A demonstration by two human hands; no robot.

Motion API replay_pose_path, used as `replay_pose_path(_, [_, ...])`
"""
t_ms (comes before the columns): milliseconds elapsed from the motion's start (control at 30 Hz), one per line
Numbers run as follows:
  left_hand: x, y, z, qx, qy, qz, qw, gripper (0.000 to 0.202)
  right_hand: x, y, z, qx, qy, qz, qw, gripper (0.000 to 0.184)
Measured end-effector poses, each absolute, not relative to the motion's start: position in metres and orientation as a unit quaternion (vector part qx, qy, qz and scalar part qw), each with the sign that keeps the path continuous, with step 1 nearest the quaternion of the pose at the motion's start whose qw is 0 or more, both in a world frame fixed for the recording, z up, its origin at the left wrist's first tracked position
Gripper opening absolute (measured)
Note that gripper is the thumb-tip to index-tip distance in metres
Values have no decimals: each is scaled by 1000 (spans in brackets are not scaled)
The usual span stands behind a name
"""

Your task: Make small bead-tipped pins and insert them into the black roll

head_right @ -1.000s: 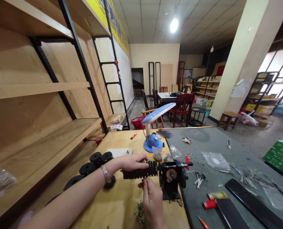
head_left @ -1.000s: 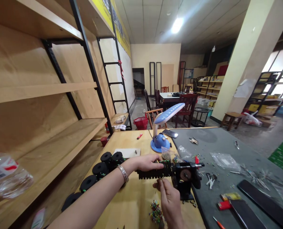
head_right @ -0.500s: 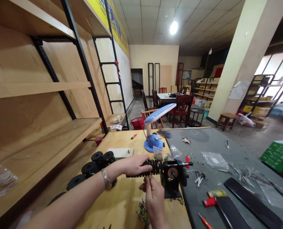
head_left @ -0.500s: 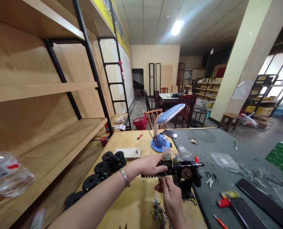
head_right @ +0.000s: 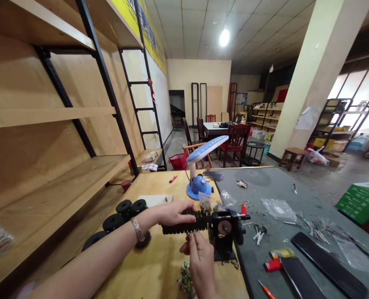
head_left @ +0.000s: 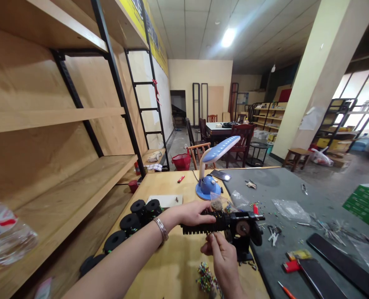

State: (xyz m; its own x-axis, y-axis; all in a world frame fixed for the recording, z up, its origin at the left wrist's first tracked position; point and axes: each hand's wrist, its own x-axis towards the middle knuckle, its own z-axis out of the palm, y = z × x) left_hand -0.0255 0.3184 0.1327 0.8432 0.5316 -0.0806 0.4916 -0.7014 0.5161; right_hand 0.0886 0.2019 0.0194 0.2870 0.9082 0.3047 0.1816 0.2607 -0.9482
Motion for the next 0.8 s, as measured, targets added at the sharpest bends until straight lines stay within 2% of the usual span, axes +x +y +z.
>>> replay_pose_path(233, [-21,305,137,920,313,46,231,30,90,203,16,-522,-514,315,604,46])
replay_pose_path(533, [-27,307,139,921,295,56,249,47,91,199,18,-534,-507,315,599,47])
replay_pose_path(700, [-26,314,137,920,273,53,275,29,92,199,18,-532,-507,321,597,47])
replay_pose_path(800, [-25,313,139,921,272,46,276,25,93,199,19,-528,-508,316,602,46])
